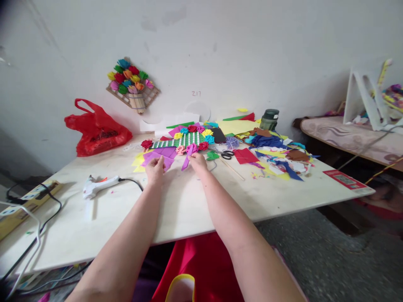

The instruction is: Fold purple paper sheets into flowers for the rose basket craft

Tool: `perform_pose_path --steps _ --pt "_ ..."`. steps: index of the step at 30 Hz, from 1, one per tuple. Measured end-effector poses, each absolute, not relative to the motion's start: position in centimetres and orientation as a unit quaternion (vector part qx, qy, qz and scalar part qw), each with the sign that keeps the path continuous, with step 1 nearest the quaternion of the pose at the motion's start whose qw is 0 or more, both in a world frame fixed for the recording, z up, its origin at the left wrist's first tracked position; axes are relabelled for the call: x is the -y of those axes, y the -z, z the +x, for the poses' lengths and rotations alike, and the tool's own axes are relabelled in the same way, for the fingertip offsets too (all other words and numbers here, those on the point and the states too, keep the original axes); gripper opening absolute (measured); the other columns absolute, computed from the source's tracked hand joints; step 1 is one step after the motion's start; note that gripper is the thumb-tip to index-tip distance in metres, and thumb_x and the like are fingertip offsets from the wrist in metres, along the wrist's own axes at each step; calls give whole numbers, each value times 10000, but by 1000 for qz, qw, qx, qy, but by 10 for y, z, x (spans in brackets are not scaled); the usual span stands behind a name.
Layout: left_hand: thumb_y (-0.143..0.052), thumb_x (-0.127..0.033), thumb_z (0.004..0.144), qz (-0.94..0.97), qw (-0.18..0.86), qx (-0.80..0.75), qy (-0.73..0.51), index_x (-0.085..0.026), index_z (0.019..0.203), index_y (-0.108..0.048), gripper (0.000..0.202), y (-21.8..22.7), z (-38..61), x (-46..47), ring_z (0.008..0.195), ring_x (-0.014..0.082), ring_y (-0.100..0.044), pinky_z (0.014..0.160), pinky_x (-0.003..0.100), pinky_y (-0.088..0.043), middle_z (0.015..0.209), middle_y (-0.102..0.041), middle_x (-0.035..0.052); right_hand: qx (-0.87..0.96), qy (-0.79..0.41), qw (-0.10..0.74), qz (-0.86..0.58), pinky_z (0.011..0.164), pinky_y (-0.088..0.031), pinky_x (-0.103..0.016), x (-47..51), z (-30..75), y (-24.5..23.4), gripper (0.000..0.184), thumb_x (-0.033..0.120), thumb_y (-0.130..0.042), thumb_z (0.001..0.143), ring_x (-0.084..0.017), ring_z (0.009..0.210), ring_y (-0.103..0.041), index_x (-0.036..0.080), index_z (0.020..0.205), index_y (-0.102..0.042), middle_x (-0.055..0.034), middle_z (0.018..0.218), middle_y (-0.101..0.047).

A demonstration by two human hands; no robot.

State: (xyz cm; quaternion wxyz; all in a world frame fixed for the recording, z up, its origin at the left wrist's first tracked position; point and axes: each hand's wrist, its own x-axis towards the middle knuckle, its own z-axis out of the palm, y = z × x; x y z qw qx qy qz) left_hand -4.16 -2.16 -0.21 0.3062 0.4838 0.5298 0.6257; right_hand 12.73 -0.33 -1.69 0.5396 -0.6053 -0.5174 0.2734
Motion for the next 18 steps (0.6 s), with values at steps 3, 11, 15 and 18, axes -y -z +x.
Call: perform_pose_path --steps 3,11,15,18 --pt "-508 -387 701 450 291 -547 -642 -171 643 -499 224 3 -42 19 467 100 -449 456 210 -344 510 -487 -18 555 -232 481 -638 519 -298 -231 6 126 13 198 345 -560 637 -113 526 -429 186 520 -545 26 493 -484" --pt "-371 -325 735 325 314 -546 -705 -180 762 -488 188 2 -48 16 447 79 -444 456 194 -362 580 -487 -26 612 -55 347 -708 756 -367 -355 14 120 10 159 331 -598 672 -249 877 -543 206 717 -683 -98 896 -649" --pt "-364 -264 716 265 334 -542 -724 -185 758 -472 140 -3 -49 17 426 75 -422 453 192 -350 561 -478 -31 617 22 368 -696 829 -354 -386 20 119 7 317 349 -552 733 -266 966 -521 181 979 -659 -124 1025 -617" --pt "-352 -242 711 230 353 -535 -732 -190 766 -458 130 -5 -50 18 416 75 -411 452 193 -346 553 -467 -36 697 34 358 -621 850 -353 -366 26 112 3 275 278 -521 761 -243 985 -510 177 974 -663 -88 1067 -614"
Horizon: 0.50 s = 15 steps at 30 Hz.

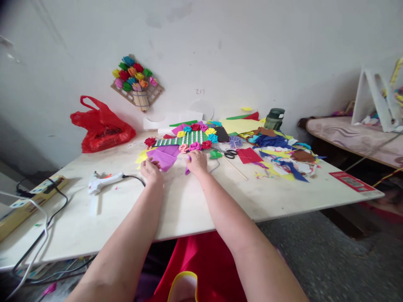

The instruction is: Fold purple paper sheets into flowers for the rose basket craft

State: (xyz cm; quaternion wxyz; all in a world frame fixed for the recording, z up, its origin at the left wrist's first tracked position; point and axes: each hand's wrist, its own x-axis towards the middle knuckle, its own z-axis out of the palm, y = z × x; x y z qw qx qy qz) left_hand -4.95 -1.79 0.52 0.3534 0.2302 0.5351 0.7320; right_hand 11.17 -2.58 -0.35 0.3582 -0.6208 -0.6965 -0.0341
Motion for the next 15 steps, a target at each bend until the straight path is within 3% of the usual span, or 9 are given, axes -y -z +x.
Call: perform_pose_path --steps 7,11,15 --pt "-334 -238 715 223 351 -536 -735 -193 785 -452 145 0 -51 14 428 74 -413 467 195 -356 579 -462 -34 854 32 253 -453 925 -299 -376 41 81 4 246 265 -512 799 -213 1105 -437 255 992 -664 2 1227 -552" --pt "-338 -272 717 243 334 -547 -729 -200 804 -453 162 6 -51 10 458 77 -426 490 196 -368 602 -463 -29 885 28 190 -423 918 -300 -387 44 72 8 298 378 -456 847 -226 1145 -412 285 1072 -629 -12 1277 -512" --pt "-307 -300 727 267 328 -561 -712 -205 819 -431 181 8 -50 8 466 82 -426 490 198 -365 611 -449 -25 888 20 179 -423 889 -315 -380 43 69 11 340 393 -389 882 -221 1120 -431 305 1148 -580 -22 1234 -546"
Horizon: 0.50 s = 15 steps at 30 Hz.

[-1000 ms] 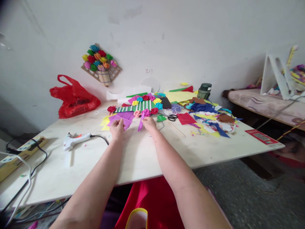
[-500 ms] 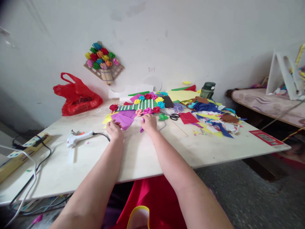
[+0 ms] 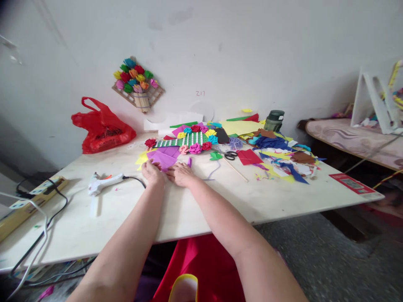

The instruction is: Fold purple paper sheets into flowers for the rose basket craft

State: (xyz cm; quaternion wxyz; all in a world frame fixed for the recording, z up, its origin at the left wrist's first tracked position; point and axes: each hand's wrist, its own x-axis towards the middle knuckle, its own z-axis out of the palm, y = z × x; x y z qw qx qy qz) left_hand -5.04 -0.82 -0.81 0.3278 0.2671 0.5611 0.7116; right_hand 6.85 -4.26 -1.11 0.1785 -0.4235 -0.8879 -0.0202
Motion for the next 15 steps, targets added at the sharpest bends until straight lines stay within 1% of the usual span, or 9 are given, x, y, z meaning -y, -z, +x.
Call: perform_pose_path --steps 4,8,12,15 --pt "-269 -369 740 294 319 -575 -693 -209 835 -407 232 10 -51 5 463 86 -438 484 204 -365 616 -452 -27 888 35 186 -419 879 -312 -374 42 67 12 362 353 -382 889 -220 1103 -435 262 1201 -540 -58 1199 -561" --pt "-307 -352 721 271 330 -565 -706 -199 817 -431 219 10 -51 5 451 78 -422 482 199 -357 601 -459 -31 877 51 209 -430 911 -303 -378 40 69 13 378 301 -396 879 -227 1109 -431 227 1231 -513 -59 1232 -539" --pt "-337 -304 714 260 344 -548 -717 -190 812 -449 188 7 -52 7 442 73 -415 477 197 -360 594 -478 -26 839 47 282 -464 958 -298 -395 34 76 10 388 249 -415 862 -228 1146 -422 199 1235 -510 -67 1283 -505" --pt "-344 -304 715 266 341 -556 -709 -190 782 -433 159 6 -52 7 438 71 -420 463 195 -357 604 -489 -17 805 -2 362 -470 979 -318 -374 28 82 5 367 230 -431 849 -207 1158 -440 190 1194 -553 -77 1263 -523"
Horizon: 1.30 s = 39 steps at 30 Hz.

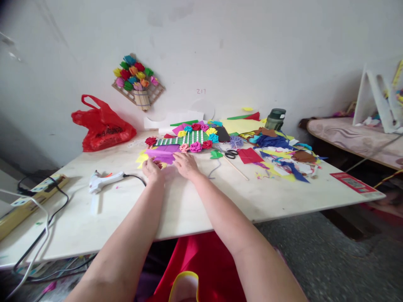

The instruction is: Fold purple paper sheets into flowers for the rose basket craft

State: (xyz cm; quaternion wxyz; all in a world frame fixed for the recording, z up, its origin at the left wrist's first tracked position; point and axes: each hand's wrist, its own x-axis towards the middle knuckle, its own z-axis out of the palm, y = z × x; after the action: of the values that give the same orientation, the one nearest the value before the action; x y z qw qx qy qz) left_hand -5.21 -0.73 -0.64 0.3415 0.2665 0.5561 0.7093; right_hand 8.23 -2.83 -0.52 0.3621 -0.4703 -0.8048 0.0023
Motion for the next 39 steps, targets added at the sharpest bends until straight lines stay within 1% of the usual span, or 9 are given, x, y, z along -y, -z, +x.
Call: perform_pose_path --steps 5,11,18,21,25,29,32,35,39 --pt "-413 -333 691 273 354 -532 -719 -190 751 -396 156 6 -49 8 457 56 -452 490 191 -388 634 -493 -24 719 -200 531 -401 972 -358 -312 28 93 -5 293 262 -468 828 -155 1128 -501 179 1046 -646 -85 1185 -580" --pt "-550 -318 672 267 421 -473 -727 -175 831 -455 234 7 -46 8 611 87 -559 532 207 -448 818 -554 37 536 -396 650 -365 803 -462 -314 27 100 -4 232 331 -679 633 -167 860 -610 178 805 -704 -40 848 -687" --pt "-683 -400 610 299 452 -415 -730 -233 1121 -385 614 3 -41 15 929 150 -585 679 236 -496 1143 -480 84 427 -488 681 -341 664 -473 -275 28 103 -8 213 301 -739 529 -128 658 -602 149 665 -678 -21 690 -658" --pt "-685 -316 619 355 439 -392 -727 -252 1140 -413 591 -1 -39 19 1080 175 -518 793 260 -470 1208 -470 80 403 -514 684 -325 650 -469 -271 31 104 -10 210 272 -748 512 -128 643 -601 144 660 -673 -23 665 -656" --pt "-627 -221 645 404 440 -375 -709 -222 1056 -509 427 -1 -38 19 1136 203 -475 864 303 -429 1171 -525 86 379 -540 689 -301 631 -465 -266 31 109 -11 194 252 -751 499 -122 614 -590 147 638 -666 -14 634 -653" --pt "-661 -203 590 417 396 -399 -714 -220 1073 -520 504 2 -39 17 1184 214 -419 908 307 -389 1232 -492 75 361 -569 684 -279 599 -462 -260 30 116 -12 180 236 -754 492 -120 577 -585 149 621 -664 -8 605 -649" --pt "-676 -252 586 422 403 -403 -705 -203 1002 -574 431 3 -40 17 1131 216 -462 896 308 -386 1184 -534 68 357 -590 673 -268 585 -461 -253 31 120 -13 167 214 -751 500 -117 566 -588 147 627 -665 -11 613 -656" --pt "-673 -325 609 435 436 -371 -695 -154 775 -611 247 1 -40 18 960 190 -557 814 290 -417 995 -622 78 358 -596 670 -261 568 -460 -250 31 121 -13 156 201 -748 505 -116 550 -589 141 623 -666 -9 608 -657" --pt "-672 -397 624 449 453 -360 -680 -141 734 -609 286 -4 -38 23 746 129 -570 673 240 -422 812 -638 52 352 -600 672 -257 566 -466 -244 31 121 -12 159 194 -746 505 -116 549 -593 132 630 -670 -12 609 -661"
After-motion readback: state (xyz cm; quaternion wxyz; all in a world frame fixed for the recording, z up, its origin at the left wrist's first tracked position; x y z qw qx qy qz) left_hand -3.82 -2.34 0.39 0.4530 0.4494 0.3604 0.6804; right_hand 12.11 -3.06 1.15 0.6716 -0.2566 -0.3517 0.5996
